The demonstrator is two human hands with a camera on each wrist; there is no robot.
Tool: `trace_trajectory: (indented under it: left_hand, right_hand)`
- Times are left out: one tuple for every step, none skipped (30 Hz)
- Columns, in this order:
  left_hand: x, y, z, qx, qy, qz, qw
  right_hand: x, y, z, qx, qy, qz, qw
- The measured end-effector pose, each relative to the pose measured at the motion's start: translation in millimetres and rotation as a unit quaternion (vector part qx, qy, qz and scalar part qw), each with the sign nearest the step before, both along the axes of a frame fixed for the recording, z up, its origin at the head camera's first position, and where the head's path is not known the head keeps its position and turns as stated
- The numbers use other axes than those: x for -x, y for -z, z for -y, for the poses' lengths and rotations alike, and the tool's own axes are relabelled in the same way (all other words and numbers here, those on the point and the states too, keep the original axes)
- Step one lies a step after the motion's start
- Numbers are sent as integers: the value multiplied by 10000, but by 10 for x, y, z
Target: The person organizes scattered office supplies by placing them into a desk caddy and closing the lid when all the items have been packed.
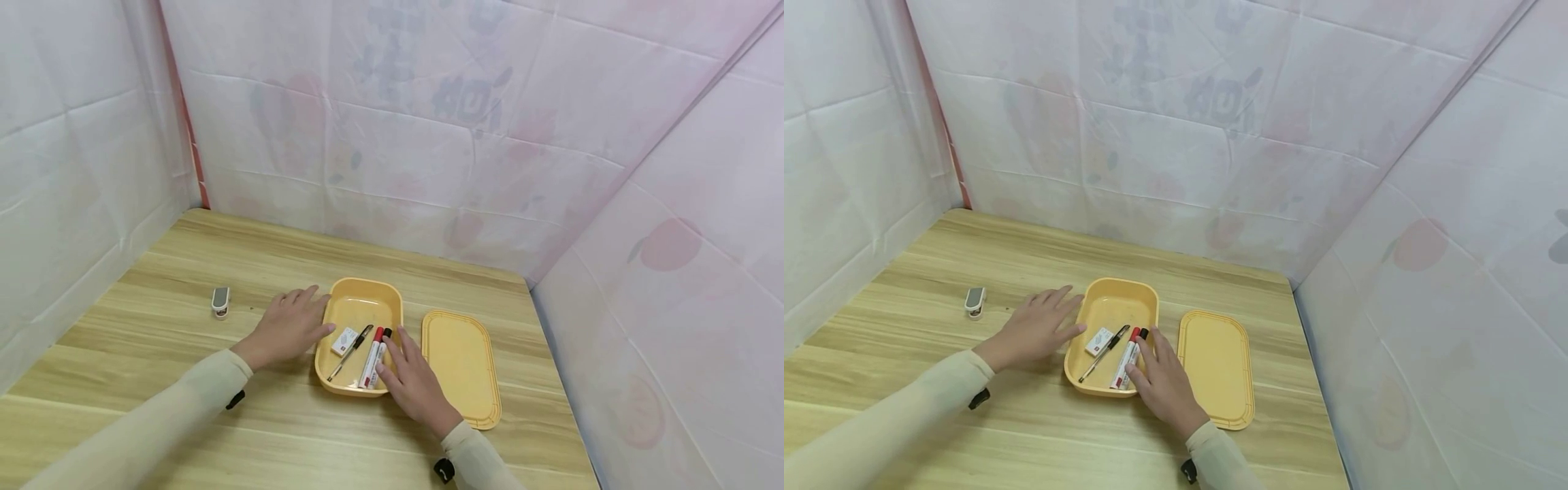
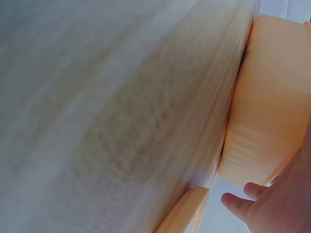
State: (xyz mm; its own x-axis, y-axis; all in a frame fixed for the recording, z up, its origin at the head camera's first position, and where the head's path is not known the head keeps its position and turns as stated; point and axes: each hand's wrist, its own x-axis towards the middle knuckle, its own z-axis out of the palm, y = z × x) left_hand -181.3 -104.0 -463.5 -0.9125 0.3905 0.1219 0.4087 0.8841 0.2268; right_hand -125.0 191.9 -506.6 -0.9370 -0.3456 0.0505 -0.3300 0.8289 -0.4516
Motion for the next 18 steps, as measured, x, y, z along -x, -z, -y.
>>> trace_trajectory:
  left_hand:
    - [4,2,36,15,-20,-51,10000]
    - [8,6,70,30,-46,-87,9999]
    - [11,8,103,34,-74,-92,9999]
    - [16,12,134,34,-103,-97,9999]
    - [21,15,165,-2,-139,-85,9999]
    - [28,17,196,-10,-179,-61,9998]
    - [35,20,228,6,-212,-70,9997]
    - [43,19,262,14,-256,-84,9996]
    - [51,15,298,8,-298,-109,9995]
    - [59,9,333,18,-340,-145,9993]
    - [67,0,368,10,-383,-165,9991]
    - [74,-7,401,48,-418,-194,9989]
    - [80,-16,432,69,-445,-208,9988]
    - [85,-23,462,91,-463,-219,9986]
    - [88,-30,492,102,-474,-216,9986]
    - [88,-37,518,111,-494,-191,9985]
    - [87,-42,542,108,-517,-161,9985]
    - [86,-46,566,120,-536,-139,9984]
  right_hand:
    - [0,-1,0,2,-2,-10,10000]
    - [0,-2,0,3,-5,-15,10000]
    - [0,-3,-1,0,-4,-18,10000]
    - [-1,-5,-1,-2,0,-19,10000]
    - [-1,-6,-2,3,-3,-18,10000]
    - [-1,-7,-3,-1,0,-14,10000]
    - [-2,-8,-2,4,0,-14,10000]
    - [-2,-9,-1,5,-4,-17,10000]
    - [-3,-10,1,5,-6,-20,10000]
    - [-4,-10,3,7,-12,-22,10000]
    - [-5,-12,5,9,-15,-28,10000]
    - [-7,-14,6,4,-12,-27,10000]
    - [-10,-16,6,13,-17,-30,10000]
    - [-11,-19,4,6,-15,-24,10000]
    - [-13,-21,3,5,-12,-20,10000]
    - [-14,-24,1,6,-9,-15,10000]
    - [-15,-27,0,12,-6,-11,10000]
    - [-15,-30,-1,16,-6,-3,10000]
